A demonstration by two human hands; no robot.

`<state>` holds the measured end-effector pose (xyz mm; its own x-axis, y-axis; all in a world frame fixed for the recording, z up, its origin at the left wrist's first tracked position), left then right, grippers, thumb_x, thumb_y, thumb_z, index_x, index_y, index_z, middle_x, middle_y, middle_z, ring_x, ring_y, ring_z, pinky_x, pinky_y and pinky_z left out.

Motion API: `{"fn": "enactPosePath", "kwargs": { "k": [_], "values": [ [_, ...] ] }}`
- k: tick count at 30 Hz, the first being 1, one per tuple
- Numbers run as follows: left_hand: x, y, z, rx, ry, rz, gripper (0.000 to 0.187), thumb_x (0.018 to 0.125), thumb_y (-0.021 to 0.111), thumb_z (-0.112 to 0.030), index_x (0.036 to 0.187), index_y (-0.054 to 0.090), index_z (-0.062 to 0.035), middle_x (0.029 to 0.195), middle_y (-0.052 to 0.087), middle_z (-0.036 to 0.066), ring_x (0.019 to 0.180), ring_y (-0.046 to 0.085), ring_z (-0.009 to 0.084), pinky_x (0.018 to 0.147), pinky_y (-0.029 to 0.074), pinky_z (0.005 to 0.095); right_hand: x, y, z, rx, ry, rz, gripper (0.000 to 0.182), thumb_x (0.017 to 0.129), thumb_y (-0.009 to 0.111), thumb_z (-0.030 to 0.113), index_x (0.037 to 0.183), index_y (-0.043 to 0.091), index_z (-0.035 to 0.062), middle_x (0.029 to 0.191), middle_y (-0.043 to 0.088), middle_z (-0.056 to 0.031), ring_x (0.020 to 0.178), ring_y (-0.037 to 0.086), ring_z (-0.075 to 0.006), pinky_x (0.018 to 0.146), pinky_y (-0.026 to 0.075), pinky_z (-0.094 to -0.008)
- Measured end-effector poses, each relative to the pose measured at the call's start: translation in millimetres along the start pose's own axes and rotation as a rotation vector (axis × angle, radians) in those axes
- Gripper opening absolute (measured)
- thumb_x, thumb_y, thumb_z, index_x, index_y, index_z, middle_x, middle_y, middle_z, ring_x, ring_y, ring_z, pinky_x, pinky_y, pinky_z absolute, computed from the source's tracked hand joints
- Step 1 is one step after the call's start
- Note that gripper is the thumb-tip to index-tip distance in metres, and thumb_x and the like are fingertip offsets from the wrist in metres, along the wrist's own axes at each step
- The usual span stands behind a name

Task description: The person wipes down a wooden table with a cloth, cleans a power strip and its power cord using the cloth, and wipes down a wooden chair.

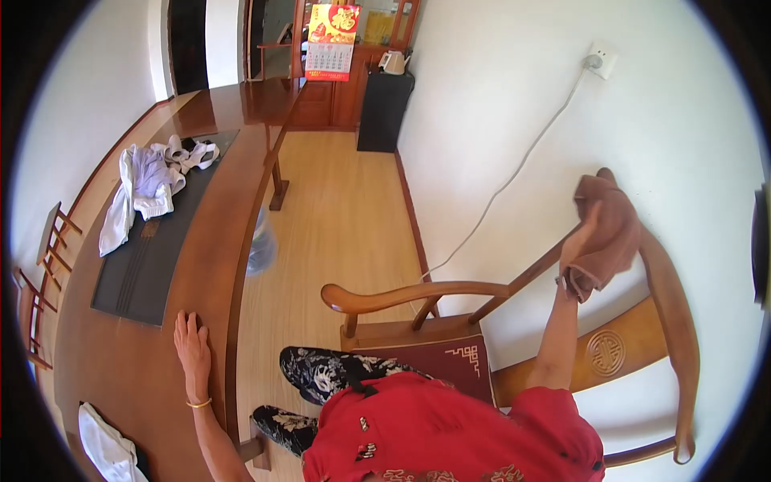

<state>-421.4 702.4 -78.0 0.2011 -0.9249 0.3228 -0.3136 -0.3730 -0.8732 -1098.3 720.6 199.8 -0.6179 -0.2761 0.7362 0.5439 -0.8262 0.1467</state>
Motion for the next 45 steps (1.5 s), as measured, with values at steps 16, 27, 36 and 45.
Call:
{"fn": "enactPosePath", "kwargs": {
  "k": [16, 27, 36, 45],
  "values": [
    [-1.2, 1.3, 4.0, -0.016, 0.007, -0.01, 0.038, 0.092, 0.046, -0.015, 0.126, 0.046, 0.0015, 0.14, 0.035, 0.021, 0.127, 0.034, 0.0387, 0.105, 0.028, 0.0453, 153.3, 76.8, -54.9, -0.121, -0.168, -0.013, 0.038, 0.096, 0.047, 0.033, 0.094, 0.063, -0.0017, 0.102, 0.062, -0.0129, 0.091, 0.056, -0.0187, 0.082, 0.044, -0.0287],
    [-0.2, 5.6, 13.7, 0.0, -0.067, 0.009, 0.039, 0.09, 0.046, -0.012, 0.127, 0.046, 0.0016, 0.142, 0.034, 0.02, 0.13, 0.032, 0.0381, 0.107, 0.027, 0.0443, 270.2, 112.8, -70.7, 0.058, 0.036, 0.134, 0.051, 0.095, 0.047, 0.036, 0.131, 0.043, 0.0002, 0.126, 0.047, -0.0116, 0.118, 0.044, -0.0175, 0.095, 0.04, -0.0252],
    [-1.8, -2.0, 5.6, -0.03, -0.07, 0.017, 0.04, 0.091, 0.046, -0.014, 0.128, 0.046, 0.0009, 0.141, 0.035, 0.02, 0.129, 0.033, 0.0382, 0.106, 0.027, 0.0445, 236.8, 136.4, -187.4, 0.285, 0.245, 0.388, 0.033, 0.093, 0.049, 0.038, 0.102, 0.059, 0.0073, 0.094, 0.058, -0.0047, 0.084, 0.053, -0.0137, 0.076, 0.047, -0.028],
    [-0.2, 7.3, 15.7, 0.031, -0.027, -0.009, 0.039, 0.093, 0.045, -0.017, 0.128, 0.046, -0.0012, 0.141, 0.036, 0.02, 0.128, 0.035, 0.0379, 0.106, 0.029, 0.0441, 286.5, 131.7, -113.8, 0.078, 0.108, 0.105, 0.043, 0.089, 0.054, 0.043, 0.101, 0.059, 0.0019, 0.102, 0.058, -0.0089, 0.095, 0.051, -0.0156, 0.082, 0.042, -0.0255]
  ]
}}
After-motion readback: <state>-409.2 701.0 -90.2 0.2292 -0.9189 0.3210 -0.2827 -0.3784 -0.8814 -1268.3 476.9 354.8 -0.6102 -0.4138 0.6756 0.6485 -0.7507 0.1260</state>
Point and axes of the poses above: each hand's wrist, its own x-axis towards the middle knuckle, its own y-axis out of the palm, z = x × y, the point moved 7 cm from there along x, towards the middle knuckle
